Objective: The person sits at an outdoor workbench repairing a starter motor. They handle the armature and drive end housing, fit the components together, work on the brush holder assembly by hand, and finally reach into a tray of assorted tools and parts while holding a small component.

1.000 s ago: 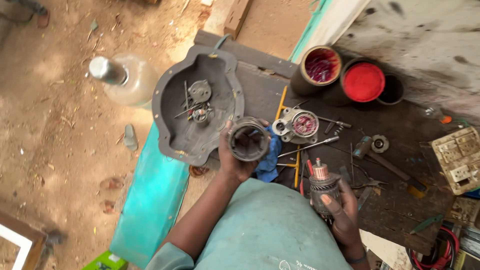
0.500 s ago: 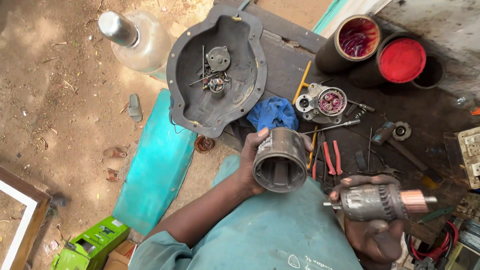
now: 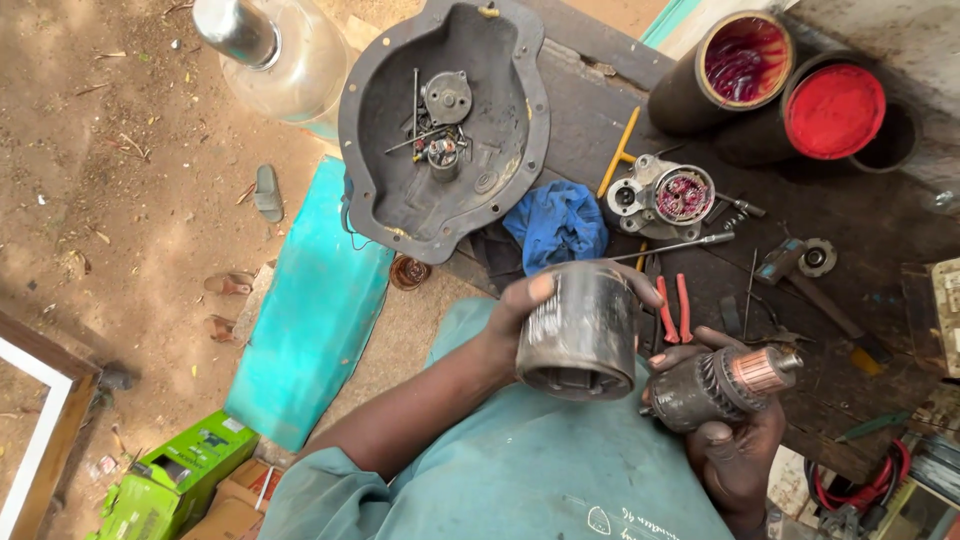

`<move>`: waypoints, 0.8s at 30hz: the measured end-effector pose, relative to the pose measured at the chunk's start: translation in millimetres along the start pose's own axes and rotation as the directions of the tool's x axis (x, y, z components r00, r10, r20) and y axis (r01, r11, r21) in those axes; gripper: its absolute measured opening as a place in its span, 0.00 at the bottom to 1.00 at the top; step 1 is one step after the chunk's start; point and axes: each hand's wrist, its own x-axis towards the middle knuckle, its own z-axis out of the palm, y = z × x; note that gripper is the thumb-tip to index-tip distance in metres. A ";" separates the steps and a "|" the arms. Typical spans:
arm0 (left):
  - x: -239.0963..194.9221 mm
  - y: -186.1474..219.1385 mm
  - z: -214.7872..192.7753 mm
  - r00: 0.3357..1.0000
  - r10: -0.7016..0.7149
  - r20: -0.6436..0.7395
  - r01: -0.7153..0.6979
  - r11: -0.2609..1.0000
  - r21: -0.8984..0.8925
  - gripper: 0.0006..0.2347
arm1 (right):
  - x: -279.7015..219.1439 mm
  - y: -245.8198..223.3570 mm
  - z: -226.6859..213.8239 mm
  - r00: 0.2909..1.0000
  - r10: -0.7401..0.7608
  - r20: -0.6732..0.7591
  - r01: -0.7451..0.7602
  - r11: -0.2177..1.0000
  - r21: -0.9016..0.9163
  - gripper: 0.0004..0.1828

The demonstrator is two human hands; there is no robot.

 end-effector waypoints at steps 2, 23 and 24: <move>2.5 9.1 6.9 0.996 0.071 -0.046 -0.062 0.984 0.170 0.41 | 1.6 1.7 -0.8 1.000 0.005 -0.014 -0.004 1.000 0.025 0.51; 35.4 6.8 -13.2 0.998 0.040 -0.052 -0.044 0.995 -0.085 0.53 | 21.9 2.6 -13.3 0.997 0.065 -0.035 -0.061 0.992 0.107 0.51; 35.5 7.6 -13.0 0.999 0.020 -0.028 -0.022 0.997 -0.074 0.52 | 21.7 2.7 -12.7 0.997 0.068 -0.034 -0.064 0.992 0.111 0.51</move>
